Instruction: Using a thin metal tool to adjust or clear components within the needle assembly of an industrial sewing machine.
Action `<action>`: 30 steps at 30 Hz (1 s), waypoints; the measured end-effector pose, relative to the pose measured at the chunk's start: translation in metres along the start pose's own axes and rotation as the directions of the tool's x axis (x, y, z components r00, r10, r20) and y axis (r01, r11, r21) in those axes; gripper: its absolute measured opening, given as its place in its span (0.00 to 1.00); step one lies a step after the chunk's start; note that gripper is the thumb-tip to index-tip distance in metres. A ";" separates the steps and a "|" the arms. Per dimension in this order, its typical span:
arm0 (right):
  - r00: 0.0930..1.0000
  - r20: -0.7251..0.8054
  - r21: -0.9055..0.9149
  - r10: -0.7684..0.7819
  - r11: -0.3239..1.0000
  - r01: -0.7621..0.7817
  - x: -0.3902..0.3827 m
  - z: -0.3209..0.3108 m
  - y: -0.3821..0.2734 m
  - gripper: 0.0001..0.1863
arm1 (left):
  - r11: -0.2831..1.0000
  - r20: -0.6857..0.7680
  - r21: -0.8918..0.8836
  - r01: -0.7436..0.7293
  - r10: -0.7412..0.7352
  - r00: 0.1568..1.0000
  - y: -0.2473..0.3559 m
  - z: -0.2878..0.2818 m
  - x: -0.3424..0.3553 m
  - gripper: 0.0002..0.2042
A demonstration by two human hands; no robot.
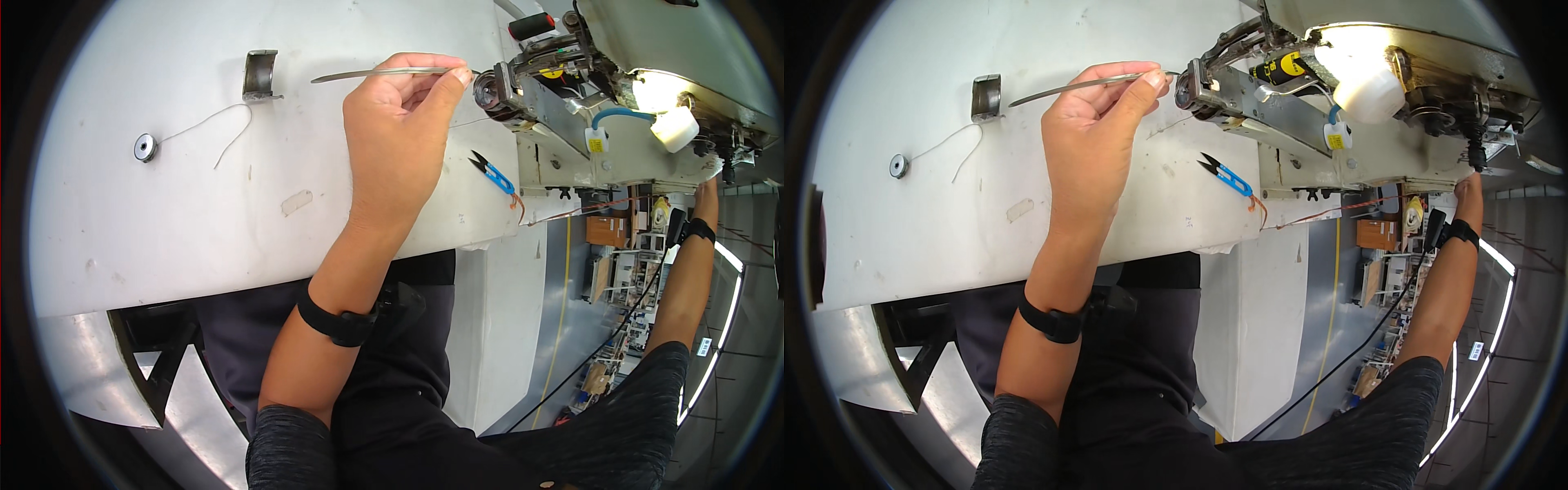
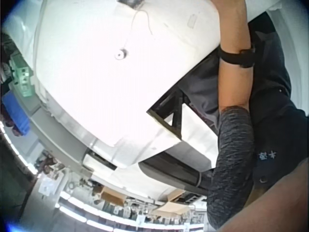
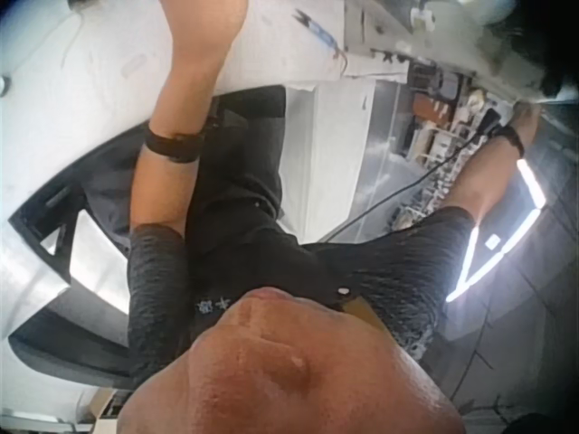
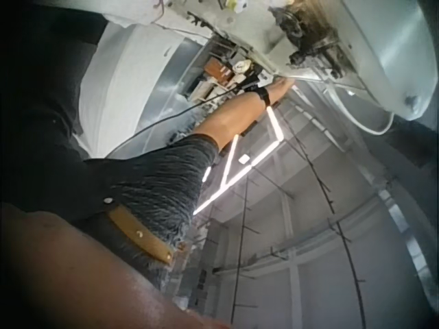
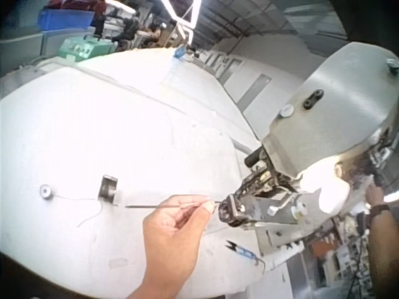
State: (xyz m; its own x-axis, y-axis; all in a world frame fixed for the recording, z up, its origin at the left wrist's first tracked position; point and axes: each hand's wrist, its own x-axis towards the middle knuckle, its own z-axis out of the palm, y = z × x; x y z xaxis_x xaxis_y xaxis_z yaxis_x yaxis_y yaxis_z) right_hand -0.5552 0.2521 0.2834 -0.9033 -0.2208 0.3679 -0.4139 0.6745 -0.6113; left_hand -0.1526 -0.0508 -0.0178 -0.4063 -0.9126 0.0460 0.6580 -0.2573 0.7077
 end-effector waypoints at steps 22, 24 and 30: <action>0.989 0.130 0.168 0.073 0.981 -0.094 0.187 -0.069 0.122 0.38 | 0.988 0.035 0.102 -0.119 0.116 0.993 -0.005 0.003 -0.005 0.06; 0.986 0.149 0.188 0.079 0.976 -0.106 0.207 -0.073 0.134 0.37 | 0.989 0.033 0.089 -0.116 0.113 0.993 -0.006 0.004 -0.003 0.06; 0.975 0.206 0.250 0.087 0.958 -0.138 0.264 -0.091 0.158 0.37 | 0.987 0.057 0.077 -0.138 0.134 0.989 -0.007 0.005 0.000 0.06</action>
State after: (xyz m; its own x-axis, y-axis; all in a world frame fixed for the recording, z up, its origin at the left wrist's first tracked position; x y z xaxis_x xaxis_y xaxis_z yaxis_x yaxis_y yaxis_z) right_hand -0.8491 0.3643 0.3480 -0.9397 -0.3019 0.1609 -0.2999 0.5006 -0.8121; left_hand -0.1606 -0.0469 -0.0195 -0.3495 -0.9194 0.1805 0.6571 -0.1032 0.7467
